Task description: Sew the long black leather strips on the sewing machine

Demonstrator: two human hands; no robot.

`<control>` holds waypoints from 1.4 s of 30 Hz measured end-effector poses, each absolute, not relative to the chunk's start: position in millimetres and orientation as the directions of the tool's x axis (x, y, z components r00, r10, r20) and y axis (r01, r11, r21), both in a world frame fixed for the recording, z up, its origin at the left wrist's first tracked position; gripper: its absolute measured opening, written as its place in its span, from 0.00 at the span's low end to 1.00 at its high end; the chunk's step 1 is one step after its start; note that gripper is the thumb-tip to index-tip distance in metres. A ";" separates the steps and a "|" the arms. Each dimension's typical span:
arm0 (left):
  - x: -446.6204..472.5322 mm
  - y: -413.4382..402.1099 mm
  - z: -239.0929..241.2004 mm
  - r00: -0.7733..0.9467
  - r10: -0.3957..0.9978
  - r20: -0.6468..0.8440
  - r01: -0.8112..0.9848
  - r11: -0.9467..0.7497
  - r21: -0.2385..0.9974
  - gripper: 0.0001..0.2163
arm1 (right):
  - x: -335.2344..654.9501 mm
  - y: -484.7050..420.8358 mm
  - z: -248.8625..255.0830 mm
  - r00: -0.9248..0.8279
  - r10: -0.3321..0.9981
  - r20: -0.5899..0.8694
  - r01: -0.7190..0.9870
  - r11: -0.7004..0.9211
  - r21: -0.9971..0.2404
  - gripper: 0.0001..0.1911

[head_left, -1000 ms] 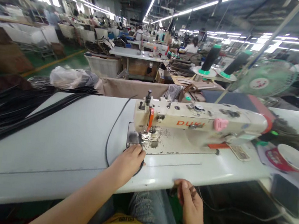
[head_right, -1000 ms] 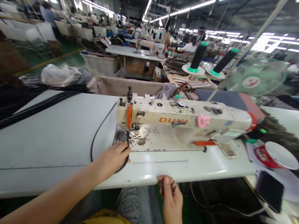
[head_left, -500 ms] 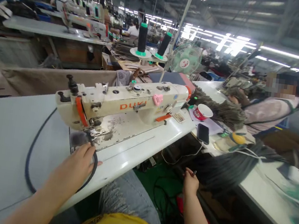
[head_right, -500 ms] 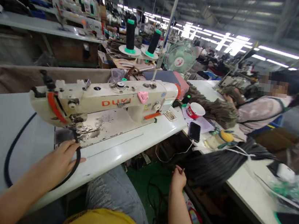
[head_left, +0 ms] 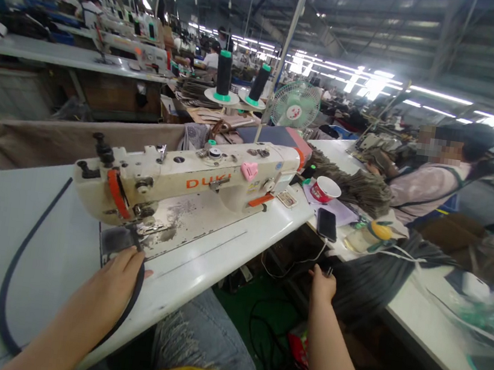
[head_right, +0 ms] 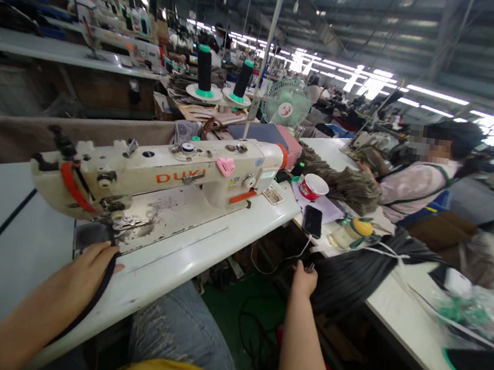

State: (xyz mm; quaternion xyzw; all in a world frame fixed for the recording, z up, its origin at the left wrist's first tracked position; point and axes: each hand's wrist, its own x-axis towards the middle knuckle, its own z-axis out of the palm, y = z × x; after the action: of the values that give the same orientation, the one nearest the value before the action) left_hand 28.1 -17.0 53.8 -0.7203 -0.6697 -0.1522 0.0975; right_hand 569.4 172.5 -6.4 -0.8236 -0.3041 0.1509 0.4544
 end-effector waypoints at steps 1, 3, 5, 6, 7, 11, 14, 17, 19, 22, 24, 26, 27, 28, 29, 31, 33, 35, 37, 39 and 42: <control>28.2 -17.4 54.4 0.058 0.937 0.343 0.994 -0.087 0.069 0.24 | 570.4 174.7 -2.6 0.773 0.634 -0.005 0.341 -0.422 -0.840 0.15; 28.6 -18.1 55.2 0.068 0.939 0.338 0.993 -0.097 0.071 0.23 | 572.4 177.7 5.6 0.779 0.624 -0.055 0.303 -0.452 -0.839 0.15; 29.0 -18.6 55.2 0.073 0.935 0.348 0.993 -0.101 0.063 0.23 | 572.6 177.4 12.2 0.781 0.620 -0.077 0.285 -0.463 -0.839 0.16; 29.2 -18.7 54.9 0.072 0.931 0.357 0.993 -0.100 0.060 0.23 | 570.8 175.4 13.6 0.777 0.624 -0.087 0.280 -0.465 -0.840 0.16; 29.2 -18.6 54.2 0.073 0.927 0.367 0.993 -0.102 0.060 0.24 | 567.0 171.5 13.2 0.769 0.632 -0.098 0.275 -0.465 -0.841 0.16; 28.2 -16.3 49.2 0.088 0.907 0.412 0.990 -0.124 0.061 0.24 | 524.0 134.6 -12.5 0.694 0.703 -0.157 0.260 -0.448 -0.855 0.15; 27.0 -14.5 45.8 0.095 0.894 0.438 0.989 -0.133 0.058 0.24 | 471.6 92.3 -49.1 0.572 0.780 -0.253 0.231 -0.450 -0.863 0.13; 25.8 -14.3 44.3 0.097 0.893 0.439 0.986 -0.145 0.077 0.24 | 434.2 62.4 -76.4 0.453 0.823 -0.344 0.184 -0.464 -0.867 0.13; 24.9 -14.9 43.9 0.089 0.895 0.438 0.986 -0.141 0.087 0.24 | 431.8 61.1 -79.2 0.429 0.826 -0.367 0.149 -0.465 -0.873 0.13; 24.0 -15.8 42.7 0.093 0.900 0.425 0.988 -0.135 0.069 0.24 | 461.1 87.6 -60.6 0.496 0.803 -0.331 0.099 -0.431 -0.897 0.14; 23.9 -15.9 41.4 0.112 0.901 0.419 0.988 -0.145 0.048 0.23 | 489.4 112.9 -41.3 0.575 0.775 -0.262 0.079 -0.372 -0.925 0.15; 24.2 -15.4 40.0 0.117 0.902 0.416 0.988 -0.148 0.043 0.23 | 510.9 132.2 -25.4 0.646 0.738 -0.194 0.074 -0.314 -0.946 0.19; 24.4 -14.9 39.4 0.113 0.902 0.417 0.988 -0.147 0.050 0.23 | 516.3 137.2 -20.8 0.666 0.727 -0.170 0.076 -0.293 -0.953 0.20; 24.6 -14.4 38.9 0.107 0.901 0.420 0.988 -0.145 0.061 0.23 | 517.4 138.8 -19.1 0.672 0.724 -0.158 0.078 -0.281 -0.957 0.21; 24.7 -13.9 38.7 0.098 0.900 0.424 0.987 -0.141 0.072 0.23 | 514.1 137.0 -20.3 0.661 0.733 -0.159 0.079 -0.279 -0.957 0.20; 25.1 -13.1 39.4 0.082 0.900 0.427 0.987 -0.134 0.093 0.23 | 497.7 125.7 -29.7 0.595 0.778 -0.201 0.078 -0.304 -0.949 0.18; 25.5 -13.3 41.5 0.074 0.904 0.420 0.985 -0.131 0.109 0.23 | 476.0 109.9 -43.1 0.492 0.827 -0.272 0.073 -0.351 -0.933 0.16; 25.8 -14.4 44.4 0.073 0.907 0.414 0.984 -0.134 0.121 0.23 | 459.5 97.5 -52.7 0.405 0.851 -0.333 0.067 -0.391 -0.918 0.14; 25.9 -16.0 46.8 0.075 0.910 0.409 0.982 -0.138 0.127 0.23 | 454.9 94.1 -53.4 0.370 0.858 -0.355 0.056 -0.402 -0.914 0.14; 25.6 -17.0 48.2 0.075 0.909 0.410 0.983 -0.136 0.122 0.22 | 461.5 100.4 -44.9 0.391 0.859 -0.331 0.040 -0.376 -0.926 0.15; 24.5 -16.8 48.2 0.082 0.905 0.417 0.983 -0.142 0.115 0.22 | 477.8 118.0 -23.6 0.460 0.853 -0.246 0.033 -0.293 -0.955 0.20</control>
State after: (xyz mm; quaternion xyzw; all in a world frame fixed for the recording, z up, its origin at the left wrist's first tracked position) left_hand 24.5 -16.8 48.2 -0.7290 -0.6476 -0.1990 0.0980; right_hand 477.8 118.0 -23.6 -0.6922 -0.3198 0.4093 0.5011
